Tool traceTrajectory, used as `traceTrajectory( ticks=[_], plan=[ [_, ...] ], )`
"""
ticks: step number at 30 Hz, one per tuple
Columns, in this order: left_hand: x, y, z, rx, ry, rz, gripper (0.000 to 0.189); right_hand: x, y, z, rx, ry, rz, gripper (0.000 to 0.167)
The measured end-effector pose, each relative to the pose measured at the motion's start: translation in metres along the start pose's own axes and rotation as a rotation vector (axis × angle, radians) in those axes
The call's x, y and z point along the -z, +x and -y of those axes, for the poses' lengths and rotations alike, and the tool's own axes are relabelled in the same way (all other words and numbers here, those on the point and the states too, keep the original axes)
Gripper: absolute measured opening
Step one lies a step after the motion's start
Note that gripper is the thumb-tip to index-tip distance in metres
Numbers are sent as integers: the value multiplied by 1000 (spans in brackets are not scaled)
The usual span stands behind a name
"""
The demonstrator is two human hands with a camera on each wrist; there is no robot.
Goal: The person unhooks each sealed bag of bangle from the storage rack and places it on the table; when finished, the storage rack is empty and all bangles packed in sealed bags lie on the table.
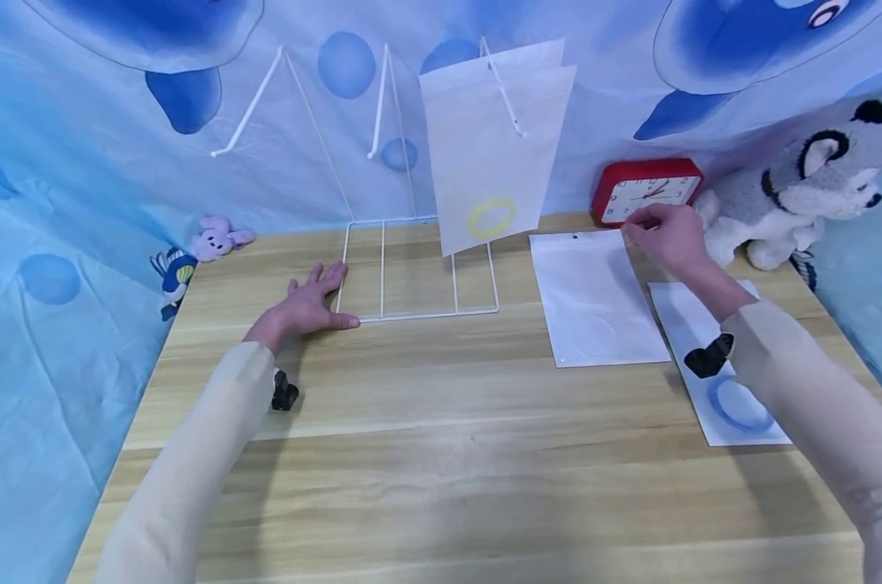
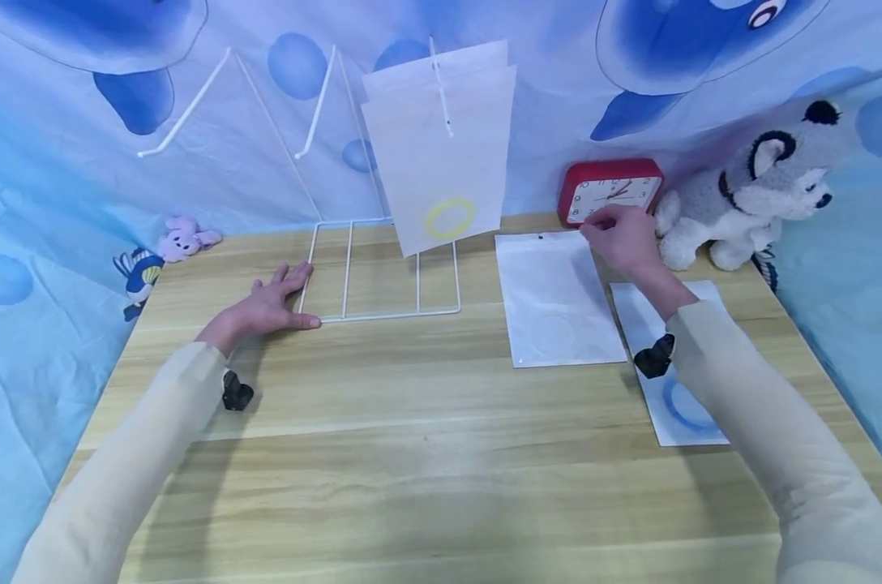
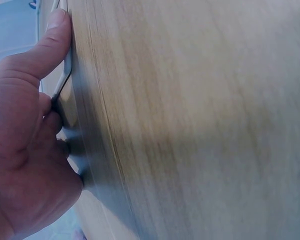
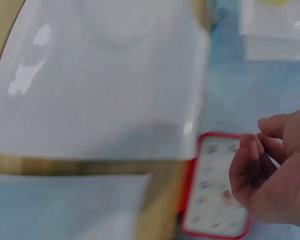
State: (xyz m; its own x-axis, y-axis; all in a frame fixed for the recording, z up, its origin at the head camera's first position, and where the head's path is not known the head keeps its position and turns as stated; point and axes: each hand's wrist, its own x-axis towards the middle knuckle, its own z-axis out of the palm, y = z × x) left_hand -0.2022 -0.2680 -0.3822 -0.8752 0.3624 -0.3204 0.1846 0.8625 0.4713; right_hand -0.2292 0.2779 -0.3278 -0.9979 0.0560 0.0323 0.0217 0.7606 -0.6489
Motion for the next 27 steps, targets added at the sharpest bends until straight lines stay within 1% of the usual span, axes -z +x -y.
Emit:
traceTrajectory(
  ticks=[2,5,7,9,13,15,18,22,27],
  plan=[
    [-4,0,2,0,-2,9,112,6,-9,13,45,50,30,42],
    [-9,-1,4,6,-4,21,111,14,-17,38,140,155,57,39],
    [-8,-2,4,6,4,28,110,21,-18,58,193,196,68,36],
    [-5,-2,2,0,12,29,109,29,-15,79,220,228,71,36],
    [3,1,-3,-12,18,19,108,43,-1,113,229,318,73,46],
    [4,1,-3,-9,23,25,108,46,7,125,231,368,65,49],
    [7,3,-4,1,34,38,109,52,21,141,232,442,62,49],
    [10,9,-9,3,37,46,108,62,34,152,202,485,87,48],
    [10,17,-17,-4,28,51,108,69,42,152,170,465,136,50]
  ],
)
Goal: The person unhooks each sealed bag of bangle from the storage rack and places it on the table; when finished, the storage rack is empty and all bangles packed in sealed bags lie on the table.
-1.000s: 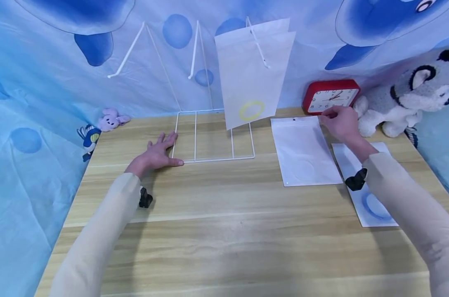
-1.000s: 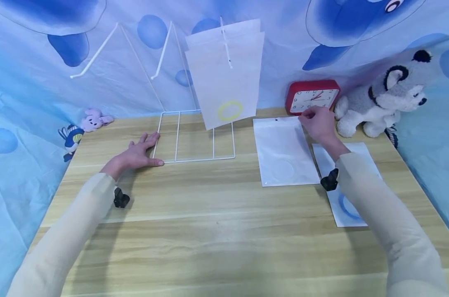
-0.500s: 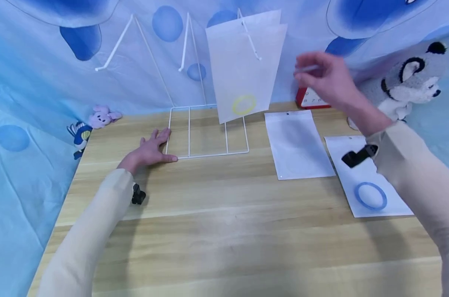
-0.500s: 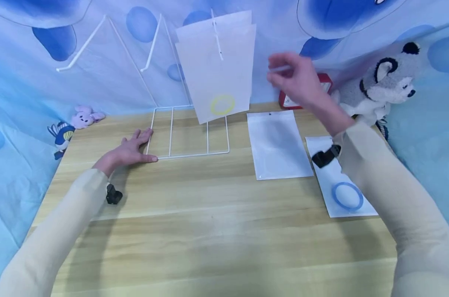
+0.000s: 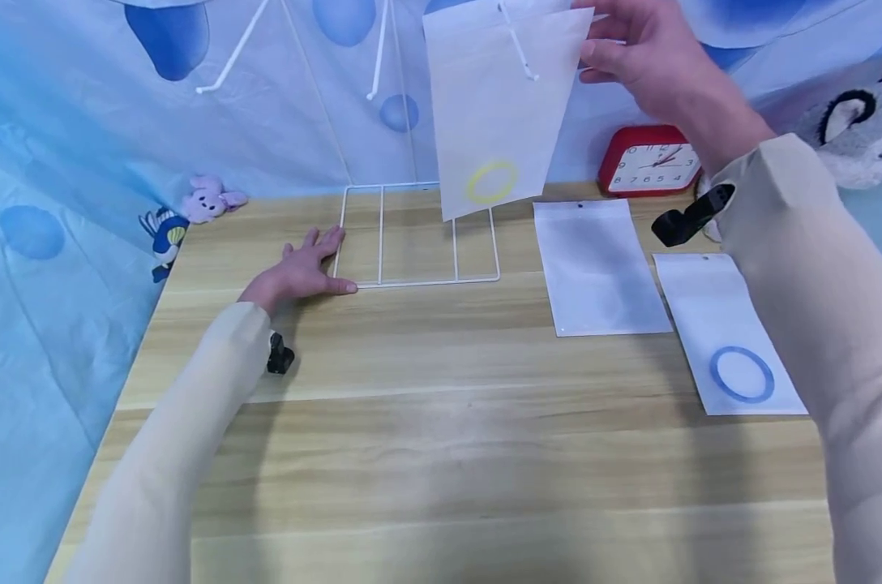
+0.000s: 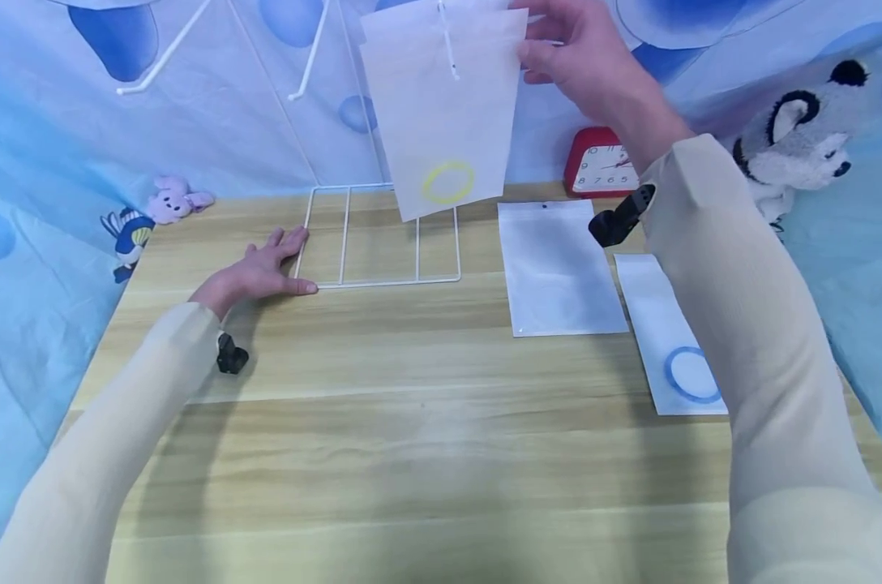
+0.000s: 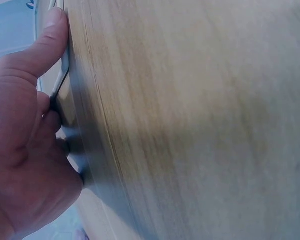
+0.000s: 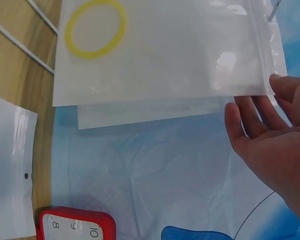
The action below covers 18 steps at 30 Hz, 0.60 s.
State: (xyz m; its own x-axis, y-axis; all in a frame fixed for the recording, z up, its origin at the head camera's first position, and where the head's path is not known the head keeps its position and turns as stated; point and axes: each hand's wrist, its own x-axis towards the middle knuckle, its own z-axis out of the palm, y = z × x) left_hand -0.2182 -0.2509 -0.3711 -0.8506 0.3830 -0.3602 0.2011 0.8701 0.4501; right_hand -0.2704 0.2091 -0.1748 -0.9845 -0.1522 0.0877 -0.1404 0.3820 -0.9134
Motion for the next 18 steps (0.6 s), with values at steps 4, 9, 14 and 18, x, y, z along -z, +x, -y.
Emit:
traceTrajectory(
  ticks=[4,9,14,18],
  plan=[
    [-4,5,-3,-4,-5,10,108,3,3,-7,-36,52,20,49],
    [-9,5,-1,0,-9,14,108,-2,1,-16,-29,303,70,47],
    [-14,4,2,-4,-4,17,109,-7,0,-21,-1,565,136,43],
    [-17,4,4,-2,7,9,109,-11,0,-22,17,590,167,43]
  ],
)
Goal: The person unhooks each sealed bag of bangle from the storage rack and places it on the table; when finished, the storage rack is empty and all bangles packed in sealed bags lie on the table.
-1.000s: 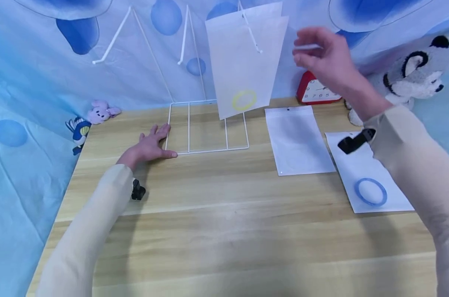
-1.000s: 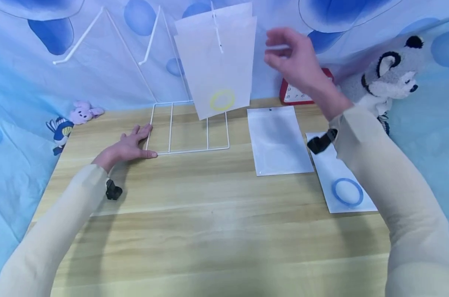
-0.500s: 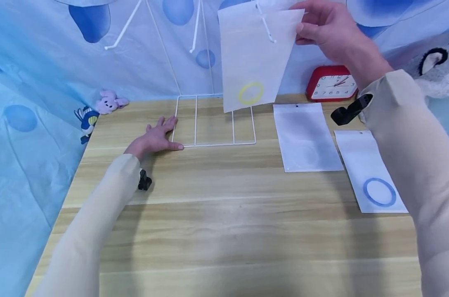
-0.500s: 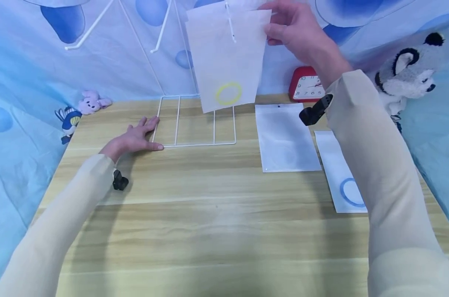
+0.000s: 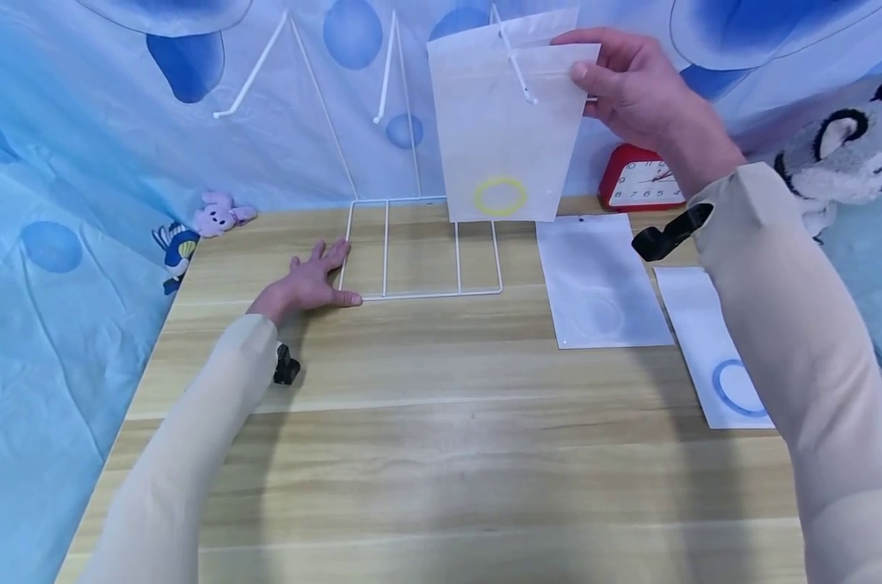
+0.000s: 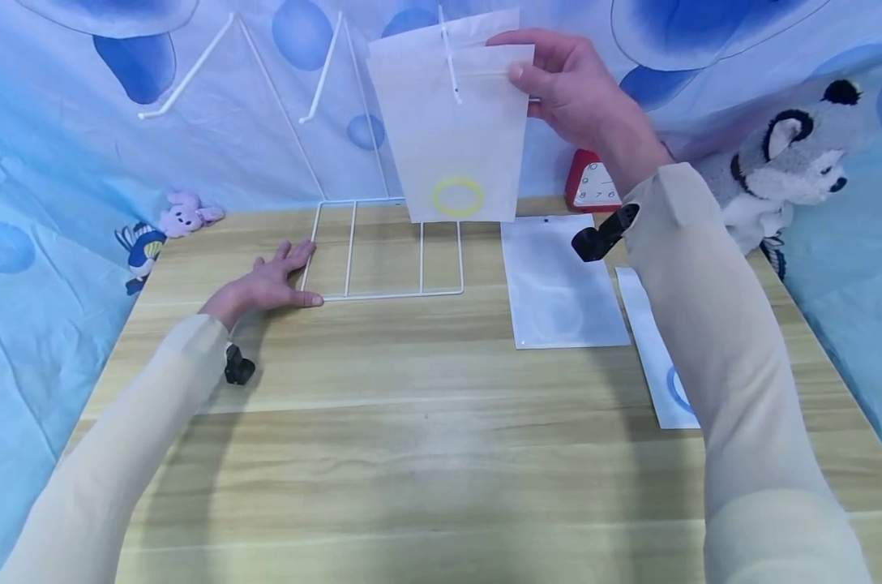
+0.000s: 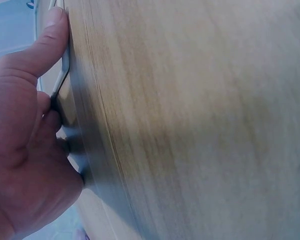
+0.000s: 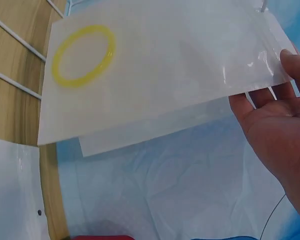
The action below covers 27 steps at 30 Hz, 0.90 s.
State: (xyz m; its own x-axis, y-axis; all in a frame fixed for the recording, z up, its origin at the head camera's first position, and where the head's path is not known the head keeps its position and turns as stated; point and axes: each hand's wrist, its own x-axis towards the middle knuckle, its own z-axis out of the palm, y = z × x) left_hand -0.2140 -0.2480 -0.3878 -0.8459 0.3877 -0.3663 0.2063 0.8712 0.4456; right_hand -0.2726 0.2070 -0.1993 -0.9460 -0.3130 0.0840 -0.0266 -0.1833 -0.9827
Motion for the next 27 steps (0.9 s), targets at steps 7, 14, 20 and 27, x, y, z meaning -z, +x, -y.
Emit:
traceTrajectory(
  ticks=[7,14,20,27],
  plan=[
    [-2,-1,2,3,-3,-2,107,-6,-1,-1,-7,40,-7,44],
    [-4,3,3,0,-3,-11,107,-9,-9,-3,-50,22,-79,44],
    [-5,5,3,1,1,-16,108,-10,-18,-3,-51,44,-90,47],
    [-3,4,2,4,-2,-22,107,-15,-36,1,-32,25,-101,45]
  ],
)
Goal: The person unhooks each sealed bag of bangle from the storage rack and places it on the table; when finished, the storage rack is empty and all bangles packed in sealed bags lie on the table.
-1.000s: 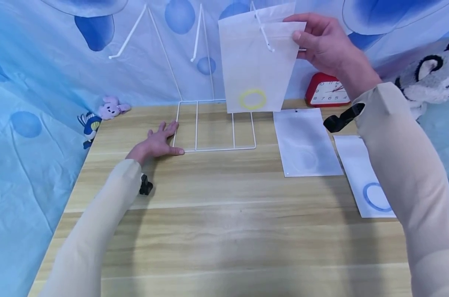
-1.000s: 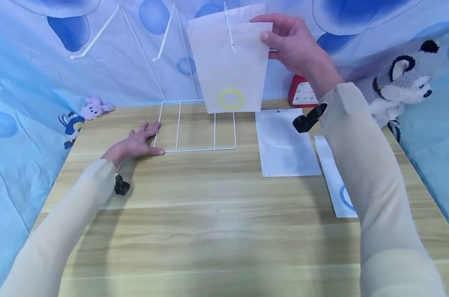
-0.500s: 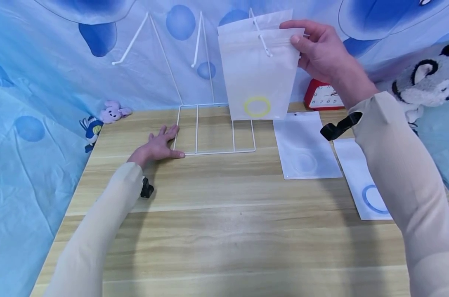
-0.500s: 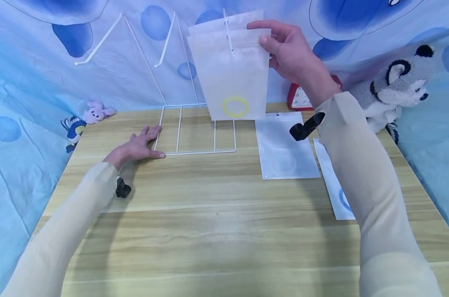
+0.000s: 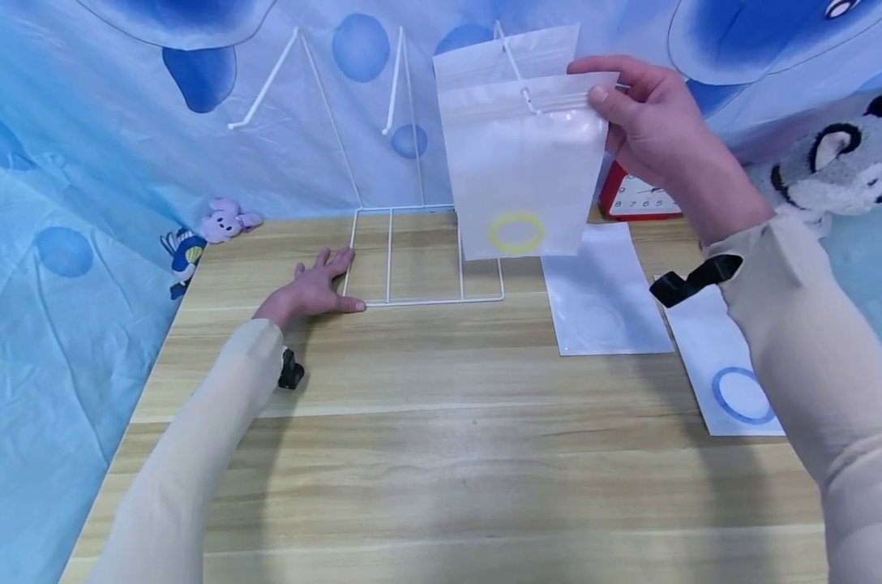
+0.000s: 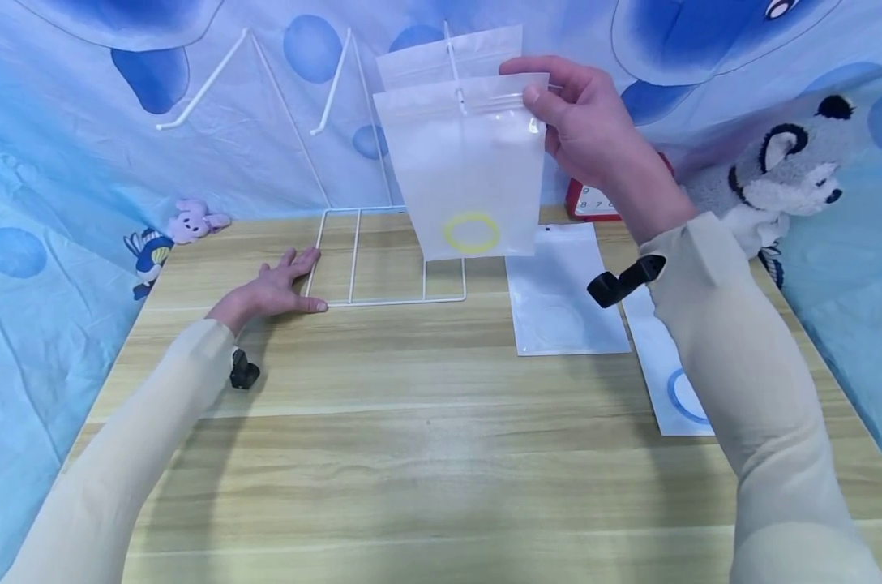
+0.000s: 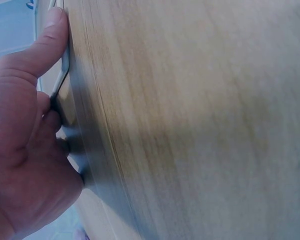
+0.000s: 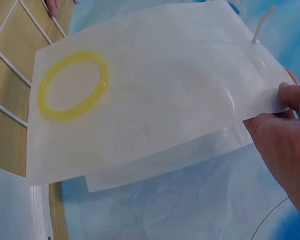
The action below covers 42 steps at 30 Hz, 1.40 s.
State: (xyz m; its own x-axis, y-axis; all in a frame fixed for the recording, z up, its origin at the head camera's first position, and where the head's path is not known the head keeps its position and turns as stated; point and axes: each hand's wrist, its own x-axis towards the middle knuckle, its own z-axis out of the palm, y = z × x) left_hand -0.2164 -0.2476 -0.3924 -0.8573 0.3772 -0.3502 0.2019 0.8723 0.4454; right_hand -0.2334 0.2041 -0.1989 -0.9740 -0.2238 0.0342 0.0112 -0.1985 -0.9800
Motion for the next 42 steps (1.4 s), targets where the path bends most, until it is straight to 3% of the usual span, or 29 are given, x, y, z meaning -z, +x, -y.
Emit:
traceTrajectory(
  ticks=[18,26,35,42],
  plan=[
    [0,3,-4,-4,-23,8,106,-6,-57,8,62,120,26,40],
    [1,4,-7,-2,-7,3,106,-10,-68,9,126,168,66,38],
    [-1,6,-6,4,-14,13,107,-14,-87,8,89,157,52,36],
    [-1,9,-3,8,-6,23,108,-18,-110,-8,138,195,131,31]
  ],
)
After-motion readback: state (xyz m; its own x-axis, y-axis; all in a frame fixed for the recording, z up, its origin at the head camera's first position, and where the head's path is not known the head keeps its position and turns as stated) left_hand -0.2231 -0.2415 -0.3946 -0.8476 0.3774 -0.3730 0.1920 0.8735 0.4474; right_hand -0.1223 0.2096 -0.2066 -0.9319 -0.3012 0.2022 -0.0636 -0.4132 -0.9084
